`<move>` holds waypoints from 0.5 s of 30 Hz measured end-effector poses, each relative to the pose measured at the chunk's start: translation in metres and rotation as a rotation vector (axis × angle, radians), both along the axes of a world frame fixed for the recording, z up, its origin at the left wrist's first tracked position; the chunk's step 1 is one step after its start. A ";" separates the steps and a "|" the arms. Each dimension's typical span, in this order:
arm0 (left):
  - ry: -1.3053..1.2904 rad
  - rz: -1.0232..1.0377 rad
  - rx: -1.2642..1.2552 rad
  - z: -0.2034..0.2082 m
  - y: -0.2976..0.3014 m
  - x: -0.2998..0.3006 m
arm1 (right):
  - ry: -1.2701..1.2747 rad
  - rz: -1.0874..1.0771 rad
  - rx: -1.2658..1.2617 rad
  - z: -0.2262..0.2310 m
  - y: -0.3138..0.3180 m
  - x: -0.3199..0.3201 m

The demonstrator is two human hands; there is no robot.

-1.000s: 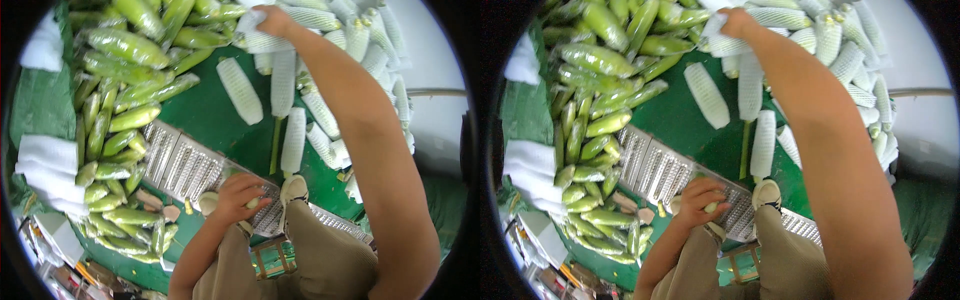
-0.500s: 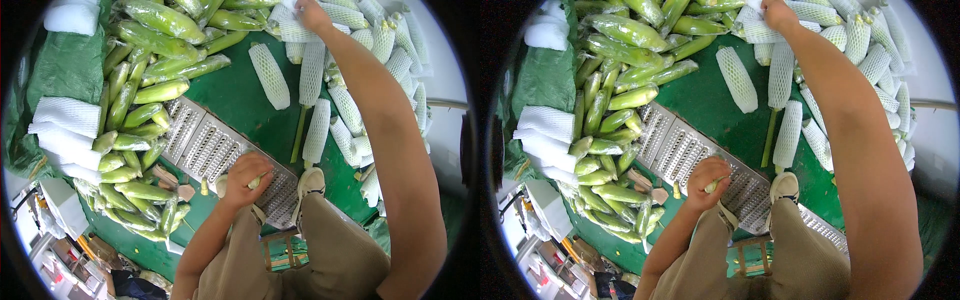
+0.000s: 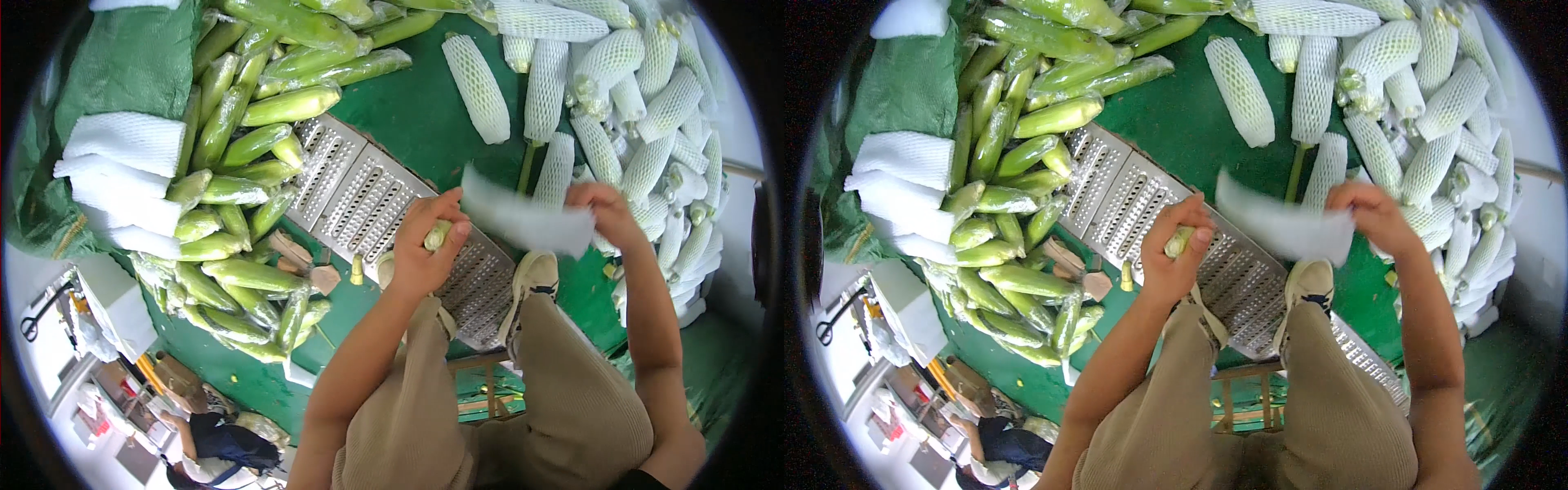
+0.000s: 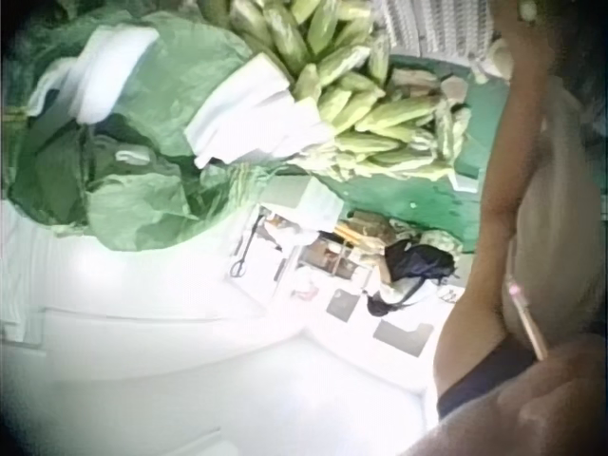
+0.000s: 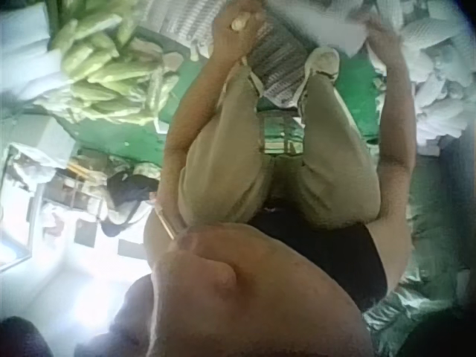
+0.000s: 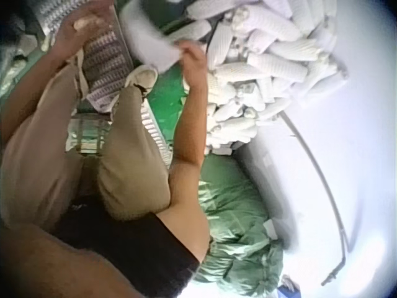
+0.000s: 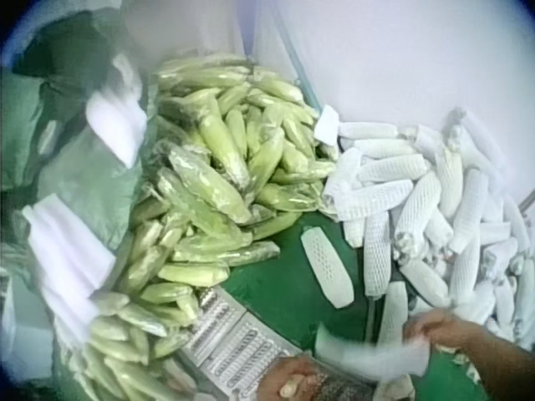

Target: The person places individual ears of corn into white foam protective sleeves and moves them to a pile.

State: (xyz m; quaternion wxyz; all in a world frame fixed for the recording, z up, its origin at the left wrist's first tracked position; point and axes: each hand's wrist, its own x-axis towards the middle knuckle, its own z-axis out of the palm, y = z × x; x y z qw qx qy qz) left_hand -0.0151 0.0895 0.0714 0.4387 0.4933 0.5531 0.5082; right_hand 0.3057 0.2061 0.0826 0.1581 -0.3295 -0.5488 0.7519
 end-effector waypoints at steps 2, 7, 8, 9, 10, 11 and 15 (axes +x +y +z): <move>0.013 -0.058 0.025 -0.006 -0.004 -0.009 | 0.080 0.164 -0.157 0.004 -0.019 -0.045; 0.199 -0.347 0.050 0.015 0.010 0.017 | 0.096 -0.034 0.131 -0.009 -0.032 -0.118; 0.276 -0.199 0.075 0.017 0.002 0.028 | 0.071 -0.207 0.052 -0.009 -0.040 -0.134; 0.286 -0.206 0.052 0.017 0.001 0.029 | 0.126 -0.281 -0.068 -0.003 -0.046 -0.145; 0.286 -0.216 0.026 0.018 0.001 0.028 | 0.098 -0.414 -0.229 -0.003 -0.054 -0.151; 0.304 -0.211 0.024 0.019 0.001 0.023 | 0.089 -0.560 -0.337 -0.001 -0.059 -0.162; 0.226 -0.216 0.001 0.015 0.003 0.020 | -0.040 -0.822 -0.172 -0.010 -0.072 -0.167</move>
